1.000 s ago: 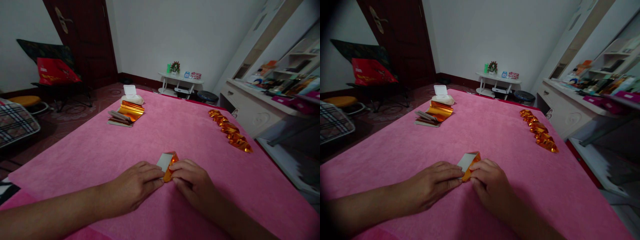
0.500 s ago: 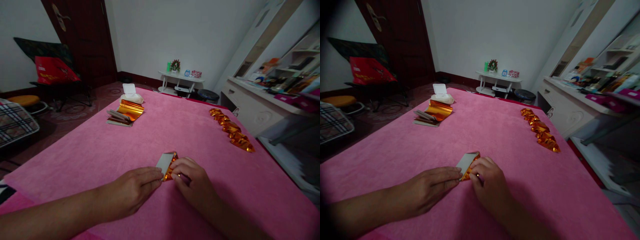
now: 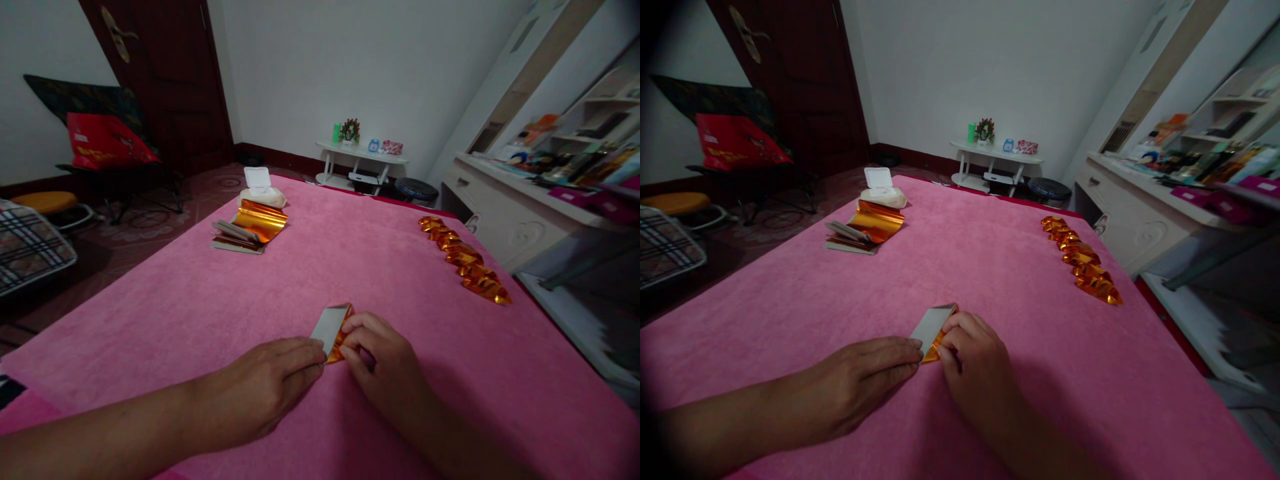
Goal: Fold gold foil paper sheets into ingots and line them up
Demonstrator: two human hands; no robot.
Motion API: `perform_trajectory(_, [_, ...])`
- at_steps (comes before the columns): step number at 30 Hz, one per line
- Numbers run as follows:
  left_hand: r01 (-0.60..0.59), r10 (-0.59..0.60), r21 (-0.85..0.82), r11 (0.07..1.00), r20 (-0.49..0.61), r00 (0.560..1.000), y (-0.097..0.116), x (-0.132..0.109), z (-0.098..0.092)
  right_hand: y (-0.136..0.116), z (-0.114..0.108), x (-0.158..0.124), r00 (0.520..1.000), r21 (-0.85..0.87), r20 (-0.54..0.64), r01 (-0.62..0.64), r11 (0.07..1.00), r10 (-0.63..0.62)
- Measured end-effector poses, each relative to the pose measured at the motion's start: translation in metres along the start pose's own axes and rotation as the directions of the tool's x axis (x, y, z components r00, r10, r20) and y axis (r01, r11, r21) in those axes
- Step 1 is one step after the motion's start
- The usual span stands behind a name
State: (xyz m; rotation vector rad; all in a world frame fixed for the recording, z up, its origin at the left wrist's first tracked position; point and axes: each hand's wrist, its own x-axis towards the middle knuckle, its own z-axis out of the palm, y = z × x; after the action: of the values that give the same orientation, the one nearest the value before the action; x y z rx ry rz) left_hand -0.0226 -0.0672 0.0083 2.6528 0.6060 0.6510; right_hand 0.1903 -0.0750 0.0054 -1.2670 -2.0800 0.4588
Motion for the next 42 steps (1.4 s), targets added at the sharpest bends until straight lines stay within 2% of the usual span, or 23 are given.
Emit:
perform_trajectory(3, [0.036,-0.035,-0.004,0.999,0.074,0.997,0.001,0.001,-0.002,-0.001,0.001,0.001,0.999,-0.024,0.007,-0.031,0.999,0.031])
perform_trajectory(8, [-0.009,0.006,0.041,0.999,0.066,0.998,0.002,0.003,-0.003,-0.001,0.004,0.002,0.999,-0.024,-0.007,-0.041,0.999,0.041])
perform_trajectory(12, [-0.100,0.095,0.114,0.988,0.041,0.995,0.000,0.002,-0.002,-0.001,0.004,0.002,0.999,-0.039,-0.020,-0.043,0.998,0.042])
perform_trajectory(15, [-0.177,0.165,0.182,0.967,0.074,0.983,-0.002,0.001,-0.002,-0.001,0.004,0.003,0.999,-0.043,-0.019,-0.042,0.998,0.041])
perform_trajectory(20, [-0.208,0.197,0.207,0.956,0.071,0.978,-0.001,0.006,-0.002,-0.001,0.004,0.004,0.999,-0.039,-0.004,-0.052,0.998,0.052])
perform_trajectory(30, [-0.136,0.131,0.076,0.988,0.072,0.989,-0.008,0.027,-0.001,0.000,0.004,0.005,0.998,-0.007,0.004,-0.065,0.998,0.065])
perform_trajectory(36, [-0.044,0.043,0.011,0.999,0.068,0.997,-0.007,0.025,0.006,0.000,0.004,0.005,0.996,0.059,0.015,-0.086,0.995,0.085])
perform_trajectory(42, [-0.089,0.086,0.029,0.996,0.096,0.992,-0.007,0.020,0.009,0.004,0.006,0.005,0.990,0.077,-0.007,-0.137,0.988,0.138])
